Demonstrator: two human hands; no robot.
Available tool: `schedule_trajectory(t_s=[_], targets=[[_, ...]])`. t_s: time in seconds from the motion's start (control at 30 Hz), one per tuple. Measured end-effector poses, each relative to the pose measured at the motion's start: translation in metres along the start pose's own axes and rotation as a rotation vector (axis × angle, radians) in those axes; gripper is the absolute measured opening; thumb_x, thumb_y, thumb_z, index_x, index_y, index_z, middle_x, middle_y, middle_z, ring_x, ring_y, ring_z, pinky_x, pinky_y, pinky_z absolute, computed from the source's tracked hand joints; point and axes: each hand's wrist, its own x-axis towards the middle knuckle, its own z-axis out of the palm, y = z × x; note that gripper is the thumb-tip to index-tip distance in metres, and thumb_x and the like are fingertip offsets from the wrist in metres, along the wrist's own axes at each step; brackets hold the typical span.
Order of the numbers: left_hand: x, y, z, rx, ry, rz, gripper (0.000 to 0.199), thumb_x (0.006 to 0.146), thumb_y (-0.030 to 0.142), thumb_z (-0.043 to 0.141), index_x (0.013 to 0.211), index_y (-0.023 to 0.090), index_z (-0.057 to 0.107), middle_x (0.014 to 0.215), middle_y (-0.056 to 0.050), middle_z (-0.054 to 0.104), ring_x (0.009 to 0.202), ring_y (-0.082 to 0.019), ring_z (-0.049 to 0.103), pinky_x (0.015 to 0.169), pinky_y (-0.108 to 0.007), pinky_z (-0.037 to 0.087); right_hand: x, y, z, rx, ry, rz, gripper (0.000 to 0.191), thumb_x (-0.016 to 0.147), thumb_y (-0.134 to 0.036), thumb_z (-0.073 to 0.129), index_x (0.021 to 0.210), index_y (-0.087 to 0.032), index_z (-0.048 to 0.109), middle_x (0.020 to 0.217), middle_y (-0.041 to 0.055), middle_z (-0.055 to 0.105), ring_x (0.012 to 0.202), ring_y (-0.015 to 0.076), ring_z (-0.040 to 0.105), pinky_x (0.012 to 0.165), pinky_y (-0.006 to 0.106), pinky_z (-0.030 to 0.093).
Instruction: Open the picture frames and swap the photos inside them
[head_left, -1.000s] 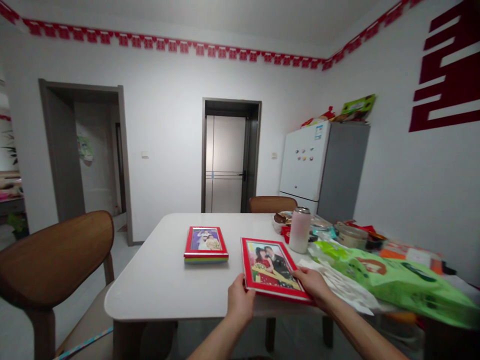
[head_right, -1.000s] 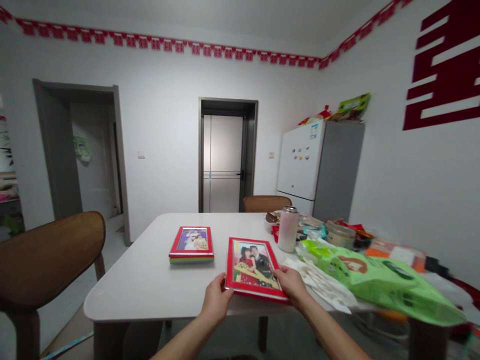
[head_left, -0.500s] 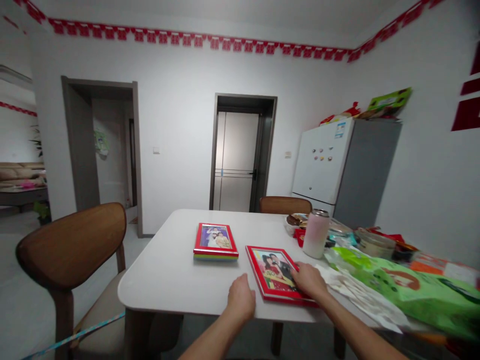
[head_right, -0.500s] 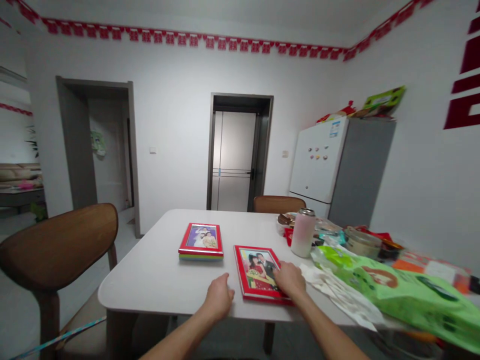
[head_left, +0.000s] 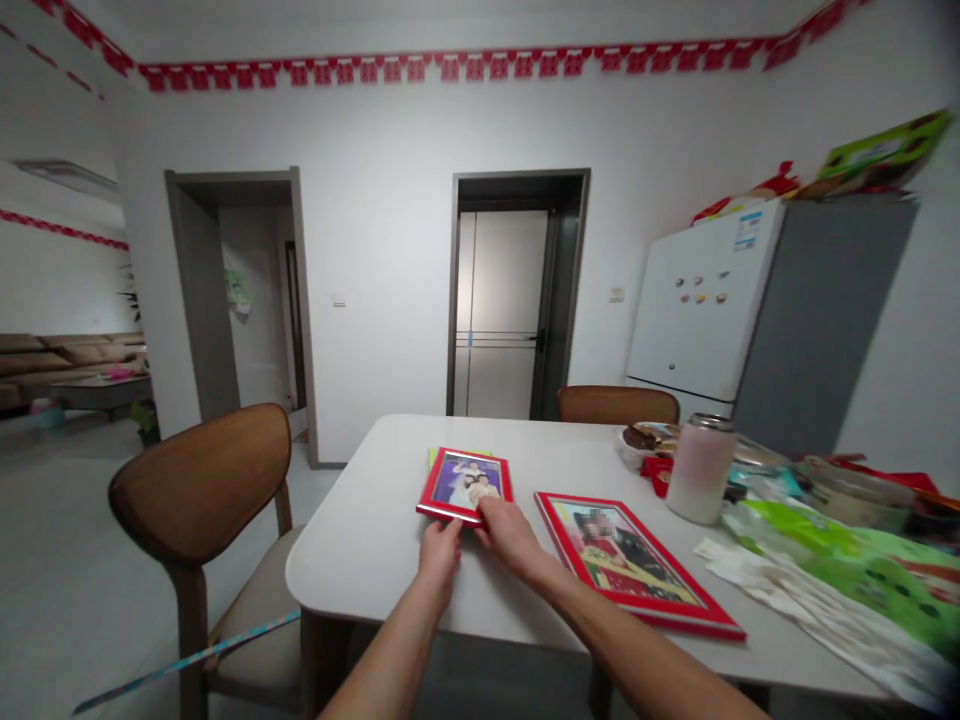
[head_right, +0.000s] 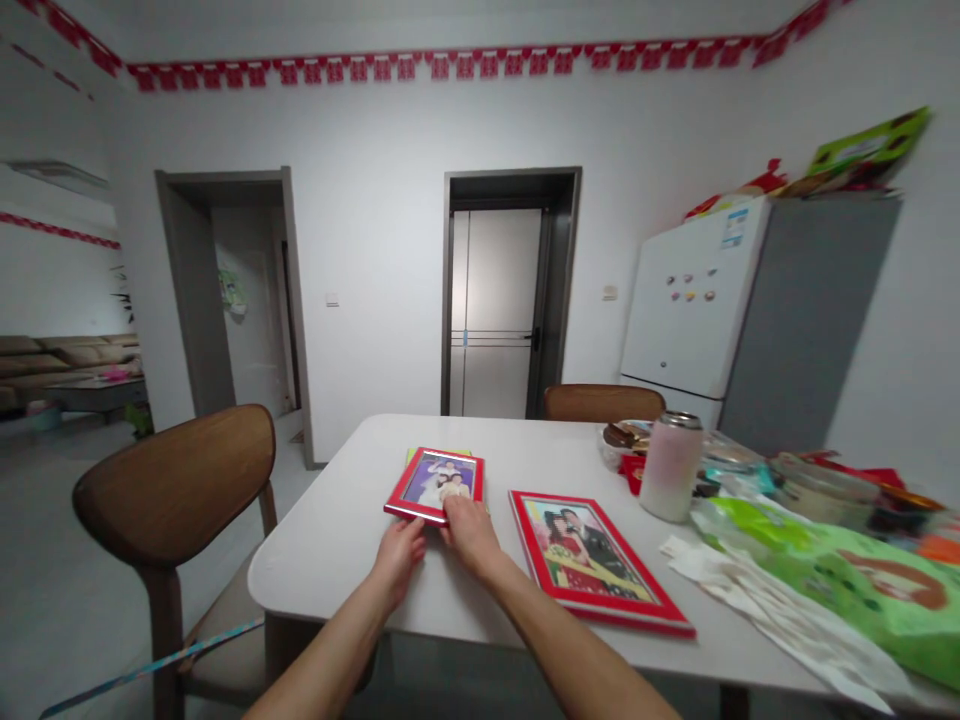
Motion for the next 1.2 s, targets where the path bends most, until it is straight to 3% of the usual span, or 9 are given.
schedule_trajectory(t_s=[0.17, 0.33, 0.4, 0.53, 0.67, 0.73, 0.9, 1.1, 1.2], targets=[[-0.03, 0.002, -0.006, -0.21, 0.089, 0.173, 0.023, 0.076, 0.021, 0.049, 0.098, 0.015, 0.052, 0.092, -0.007, 0.062, 0.083, -0.017, 0.059, 0.073, -0.028, 0.045, -0.046, -0.027, -0.01, 0.225, 0.053, -0.112, 0.037, 0.065, -0.017, 0.052, 0.102, -0.014, 0.05, 0.102, 0.0111, 0.056, 0.095, 0.0222, 0.049, 0.086, 0.037, 0.036], [-0.084, 0.021, -0.013, -0.11, 0.103, 0.386, 0.026, 0.069, 0.021, 0.055, 0.095, 0.015, 0.055, 0.09, -0.006, 0.064, 0.085, -0.02, 0.058, 0.08, -0.029, 0.043, -0.064, -0.049, -0.043, 0.801, 0.078, 0.012, 0.046, 0.072, -0.034, 0.049, 0.115, -0.018, 0.042, 0.115, 0.0105, 0.051, 0.105, 0.0201, 0.047, 0.09, 0.037, 0.035], [-0.105, 0.028, -0.015, 0.059, 0.024, 0.518, 0.03, 0.071, 0.022, 0.053, 0.1, 0.015, 0.055, 0.098, -0.007, 0.062, 0.093, -0.021, 0.056, 0.085, -0.029, 0.041, -0.067, -0.052, -0.058, 1.031, 0.111, 0.141, 0.051, 0.075, -0.041, 0.044, 0.121, -0.021, 0.036, 0.119, 0.0101, 0.049, 0.108, 0.0197, 0.046, 0.09, 0.037, 0.036], [-0.133, 0.028, -0.019, 0.411, -0.259, 0.745, 0.042, 0.077, 0.018, 0.043, 0.118, 0.017, 0.043, 0.117, -0.008, 0.051, 0.108, -0.02, 0.046, 0.092, -0.031, 0.037, -0.082, -0.043, -0.074, 1.408, 0.14, 0.414, 0.059, 0.073, -0.05, 0.043, 0.124, -0.024, 0.03, 0.114, 0.0078, 0.054, 0.097, 0.0199, 0.054, 0.077, 0.035, 0.045], [-0.141, 0.016, -0.021, 0.837, -0.479, 0.885, 0.049, 0.074, 0.01, 0.039, 0.123, 0.014, 0.037, 0.126, -0.01, 0.04, 0.116, -0.022, 0.035, 0.098, -0.034, 0.03, -0.098, -0.024, -0.074, 1.577, 0.091, 0.553, 0.056, 0.071, -0.051, 0.043, 0.115, -0.018, 0.042, 0.097, 0.009, 0.063, 0.083, 0.0217, 0.06, 0.066, 0.032, 0.049], [-0.143, 0.01, -0.02, 1.028, -0.561, 0.872, 0.051, 0.073, 0.009, 0.039, 0.123, 0.013, 0.037, 0.128, -0.011, 0.037, 0.118, -0.023, 0.031, 0.099, -0.034, 0.028, -0.102, -0.016, -0.072, 1.548, 0.034, 0.582, 0.051, 0.068, -0.046, 0.048, 0.108, -0.014, 0.049, 0.093, 0.0102, 0.064, 0.08, 0.0223, 0.061, 0.065, 0.032, 0.049], [-0.144, -0.002, -0.018, 1.31, -0.614, 0.725, 0.044, 0.079, 0.013, 0.035, 0.123, 0.016, 0.038, 0.128, -0.012, 0.035, 0.119, -0.024, 0.029, 0.098, -0.035, 0.029, -0.099, -0.003, -0.061, 1.319, -0.203, 0.52, 0.041, 0.061, -0.029, 0.05, 0.098, -0.011, 0.054, 0.087, 0.0106, 0.066, 0.075, 0.0209, 0.062, 0.066, 0.031, 0.048], [-0.142, -0.017, -0.015, 1.438, -0.686, 0.606, 0.041, 0.083, 0.013, 0.029, 0.123, 0.016, 0.037, 0.129, -0.012, 0.032, 0.121, -0.023, 0.025, 0.099, -0.037, 0.026, -0.09, 0.014, -0.033, 0.491, -0.134, 0.334, 0.036, 0.059, -0.02, 0.045, 0.092, -0.013, 0.058, 0.078, 0.0082, 0.067, 0.068, 0.0185, 0.06, 0.062, 0.026, 0.044], [-0.14, -0.019, -0.016, 1.425, -0.721, 0.573, 0.042, 0.082, 0.011, 0.03, 0.123, 0.014, 0.037, 0.13, -0.013, 0.032, 0.122, -0.023, 0.024, 0.099, -0.038, 0.026, -0.088, 0.016, -0.025, 0.255, -0.125, 0.263, 0.032, 0.059, -0.018, 0.044, 0.086, -0.015, 0.06, 0.08, 0.0089, 0.066, 0.073, 0.018, 0.059, 0.065, 0.023, 0.042]])
